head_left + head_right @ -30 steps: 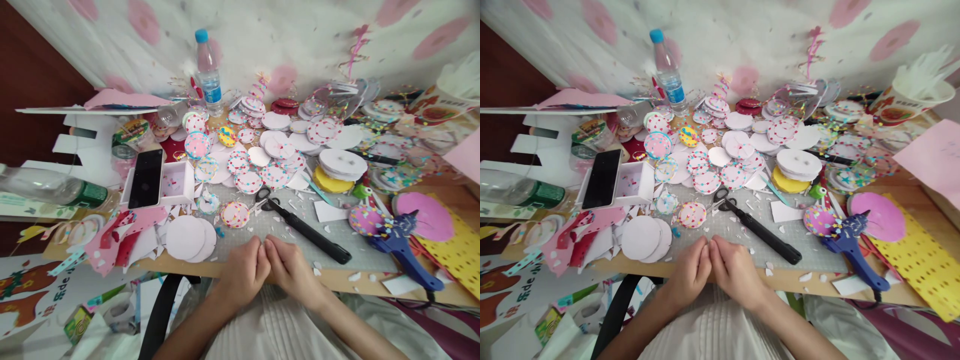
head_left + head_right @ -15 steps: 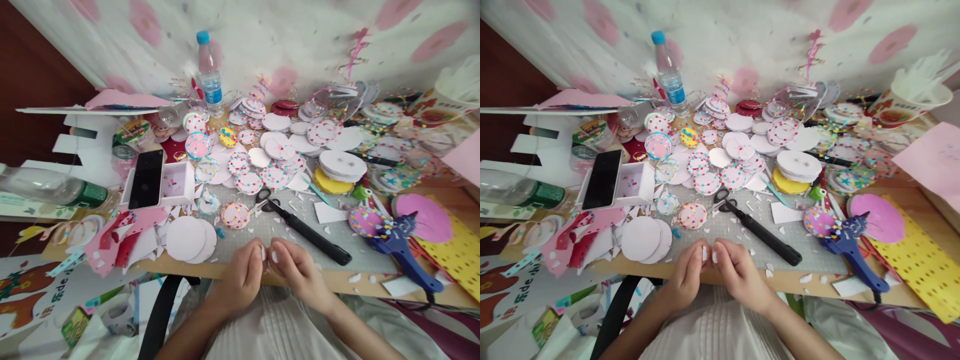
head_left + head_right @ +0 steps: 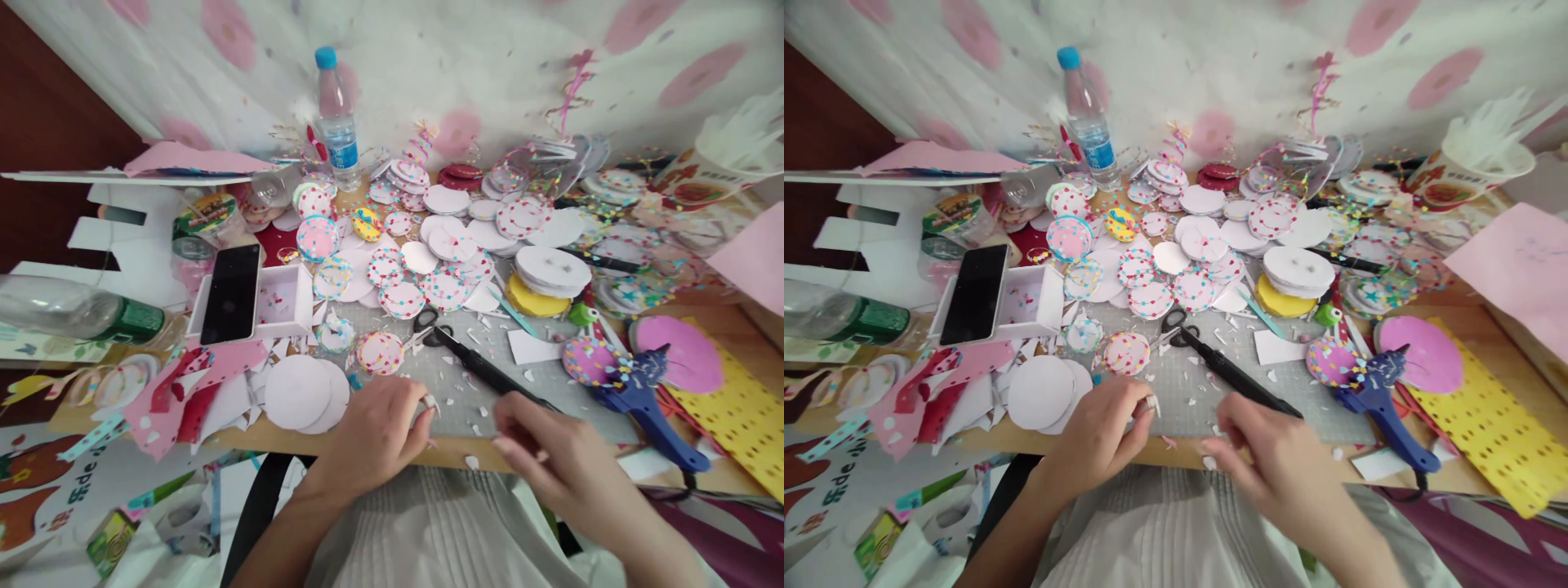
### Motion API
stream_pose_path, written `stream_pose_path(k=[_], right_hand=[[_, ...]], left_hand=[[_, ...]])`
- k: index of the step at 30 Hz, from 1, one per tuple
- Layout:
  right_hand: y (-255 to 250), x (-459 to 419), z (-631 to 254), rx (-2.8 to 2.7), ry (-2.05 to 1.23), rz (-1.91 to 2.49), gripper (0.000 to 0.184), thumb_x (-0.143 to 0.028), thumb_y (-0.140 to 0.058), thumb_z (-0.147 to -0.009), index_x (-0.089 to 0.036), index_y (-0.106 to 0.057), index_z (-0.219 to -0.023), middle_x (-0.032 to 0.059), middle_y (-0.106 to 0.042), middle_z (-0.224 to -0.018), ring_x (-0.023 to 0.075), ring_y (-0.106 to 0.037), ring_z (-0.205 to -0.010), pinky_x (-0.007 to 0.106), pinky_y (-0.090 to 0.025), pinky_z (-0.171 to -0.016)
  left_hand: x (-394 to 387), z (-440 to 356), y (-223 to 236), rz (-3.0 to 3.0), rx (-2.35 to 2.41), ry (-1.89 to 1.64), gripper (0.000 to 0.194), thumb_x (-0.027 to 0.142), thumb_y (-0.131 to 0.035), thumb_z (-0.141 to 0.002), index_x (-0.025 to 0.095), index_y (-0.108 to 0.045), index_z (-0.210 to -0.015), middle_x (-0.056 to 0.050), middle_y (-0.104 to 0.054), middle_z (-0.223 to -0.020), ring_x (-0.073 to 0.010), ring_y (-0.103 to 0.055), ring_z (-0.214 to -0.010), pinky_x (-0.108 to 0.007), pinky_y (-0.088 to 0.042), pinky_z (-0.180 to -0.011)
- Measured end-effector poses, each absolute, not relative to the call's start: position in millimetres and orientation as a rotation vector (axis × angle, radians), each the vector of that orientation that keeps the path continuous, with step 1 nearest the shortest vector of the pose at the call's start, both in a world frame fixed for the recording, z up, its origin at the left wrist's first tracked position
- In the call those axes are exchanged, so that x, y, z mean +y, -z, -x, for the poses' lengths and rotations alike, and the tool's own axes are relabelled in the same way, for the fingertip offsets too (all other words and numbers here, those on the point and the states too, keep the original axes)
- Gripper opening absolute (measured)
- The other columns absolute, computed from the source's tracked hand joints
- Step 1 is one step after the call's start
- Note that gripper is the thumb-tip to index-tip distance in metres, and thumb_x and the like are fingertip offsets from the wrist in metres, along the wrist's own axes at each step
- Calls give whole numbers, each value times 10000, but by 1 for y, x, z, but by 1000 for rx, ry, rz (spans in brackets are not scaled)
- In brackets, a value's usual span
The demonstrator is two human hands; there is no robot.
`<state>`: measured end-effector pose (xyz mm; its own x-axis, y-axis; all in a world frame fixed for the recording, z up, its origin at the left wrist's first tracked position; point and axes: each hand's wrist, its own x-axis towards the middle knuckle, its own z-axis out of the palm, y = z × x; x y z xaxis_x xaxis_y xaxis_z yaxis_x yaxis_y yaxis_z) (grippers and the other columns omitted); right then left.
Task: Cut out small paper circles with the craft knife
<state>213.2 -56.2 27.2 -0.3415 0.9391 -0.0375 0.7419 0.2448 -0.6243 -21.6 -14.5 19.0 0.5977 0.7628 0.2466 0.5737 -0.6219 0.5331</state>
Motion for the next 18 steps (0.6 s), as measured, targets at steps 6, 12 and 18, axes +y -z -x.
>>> stream_pose_path(k=[6,12,18], right_hand=[[-23,-42,-163,-2197,-815,1266,333,-399,-246,-1034,-238,-377,-774,-34,-497,-622,126,-497,-513,244,-337,-499],[-20,-40,-168,-2249,-618,1221,262,-235,-309,-1017,-229,-394,-769,-31,-456,-615,135,-458,-527,259,-305,-523],[-16,-36,-165,-2387,-488,1166,276,-187,-328,-993,-223,-422,-736,-11,-497,-616,148,-428,-522,286,-273,-529]], left_hand=[[-24,14,-24,-2383,1010,-702,122,191,-350,-962,181,-470,-982,-41,-603,-780,-180,-561,-712,-286,-440,-640],[-33,14,-26,-1874,1062,-678,170,255,-362,-982,189,-499,-905,-19,-570,-797,-147,-537,-735,-268,-414,-689],[-35,0,-12,-1351,1058,-633,382,394,-311,-1005,198,-357,-680,39,-392,-628,-109,-384,-608,-253,-319,-574]])
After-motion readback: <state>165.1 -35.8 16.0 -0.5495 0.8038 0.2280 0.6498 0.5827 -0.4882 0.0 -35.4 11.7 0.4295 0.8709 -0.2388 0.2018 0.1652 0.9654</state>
